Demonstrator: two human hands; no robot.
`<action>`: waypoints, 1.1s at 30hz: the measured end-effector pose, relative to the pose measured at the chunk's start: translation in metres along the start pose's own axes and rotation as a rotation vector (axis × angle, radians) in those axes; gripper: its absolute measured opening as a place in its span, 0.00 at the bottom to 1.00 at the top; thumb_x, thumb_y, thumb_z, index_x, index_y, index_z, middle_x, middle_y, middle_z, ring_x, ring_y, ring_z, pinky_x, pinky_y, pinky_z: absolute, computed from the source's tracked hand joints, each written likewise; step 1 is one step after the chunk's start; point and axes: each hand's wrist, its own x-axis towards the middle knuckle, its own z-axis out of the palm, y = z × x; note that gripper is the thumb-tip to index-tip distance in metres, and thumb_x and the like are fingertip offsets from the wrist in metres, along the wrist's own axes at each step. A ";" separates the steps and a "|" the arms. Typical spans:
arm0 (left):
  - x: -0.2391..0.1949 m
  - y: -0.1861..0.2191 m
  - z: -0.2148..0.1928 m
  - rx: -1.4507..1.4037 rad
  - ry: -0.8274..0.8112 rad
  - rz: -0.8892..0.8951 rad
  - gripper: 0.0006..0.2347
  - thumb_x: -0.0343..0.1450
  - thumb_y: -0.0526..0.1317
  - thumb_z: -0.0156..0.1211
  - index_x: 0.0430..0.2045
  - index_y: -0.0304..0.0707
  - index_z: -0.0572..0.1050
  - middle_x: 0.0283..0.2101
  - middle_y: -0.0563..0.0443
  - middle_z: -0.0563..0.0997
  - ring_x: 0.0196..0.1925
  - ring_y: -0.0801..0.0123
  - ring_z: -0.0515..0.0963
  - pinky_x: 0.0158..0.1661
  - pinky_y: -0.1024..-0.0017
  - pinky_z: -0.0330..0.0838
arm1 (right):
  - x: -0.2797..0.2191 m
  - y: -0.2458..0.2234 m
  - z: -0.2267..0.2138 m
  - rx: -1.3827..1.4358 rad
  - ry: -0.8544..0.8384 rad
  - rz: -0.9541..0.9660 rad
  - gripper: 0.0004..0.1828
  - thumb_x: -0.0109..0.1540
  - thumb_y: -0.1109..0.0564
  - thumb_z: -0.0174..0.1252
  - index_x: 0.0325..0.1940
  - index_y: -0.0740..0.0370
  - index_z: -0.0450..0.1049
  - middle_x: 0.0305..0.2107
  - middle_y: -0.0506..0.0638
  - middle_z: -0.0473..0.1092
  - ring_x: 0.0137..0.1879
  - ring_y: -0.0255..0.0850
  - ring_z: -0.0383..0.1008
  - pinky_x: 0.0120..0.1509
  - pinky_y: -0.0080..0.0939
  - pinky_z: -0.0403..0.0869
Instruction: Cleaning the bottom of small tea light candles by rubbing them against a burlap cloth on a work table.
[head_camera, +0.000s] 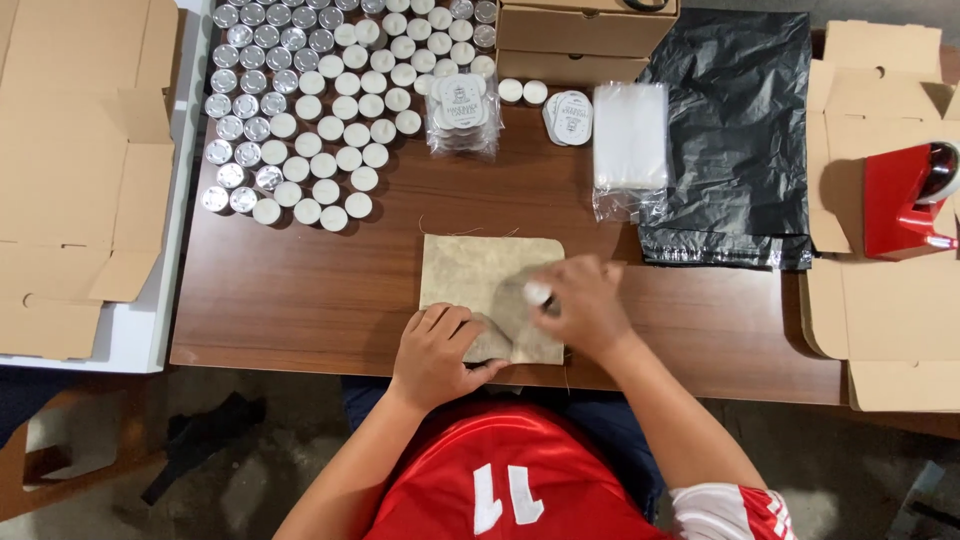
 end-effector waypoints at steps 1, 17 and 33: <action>0.000 0.001 -0.001 0.000 -0.001 0.000 0.18 0.61 0.58 0.67 0.30 0.45 0.78 0.36 0.54 0.74 0.45 0.60 0.76 0.41 0.64 0.71 | -0.003 0.010 0.008 0.001 0.000 0.001 0.26 0.54 0.34 0.58 0.55 0.35 0.77 0.45 0.41 0.72 0.60 0.46 0.67 0.58 0.60 0.61; -0.008 -0.002 0.004 0.006 -0.063 -0.021 0.20 0.62 0.59 0.67 0.33 0.44 0.77 0.38 0.53 0.73 0.47 0.59 0.75 0.42 0.65 0.70 | -0.021 0.031 -0.001 0.775 0.360 0.105 0.19 0.52 0.54 0.71 0.46 0.57 0.79 0.39 0.45 0.76 0.46 0.38 0.76 0.50 0.38 0.73; -0.011 -0.005 0.008 0.030 -0.039 -0.029 0.20 0.59 0.58 0.69 0.33 0.45 0.78 0.38 0.53 0.74 0.48 0.60 0.75 0.43 0.66 0.70 | -0.025 -0.007 0.019 0.385 0.142 -0.194 0.20 0.56 0.48 0.67 0.52 0.47 0.77 0.45 0.42 0.75 0.52 0.41 0.74 0.50 0.41 0.67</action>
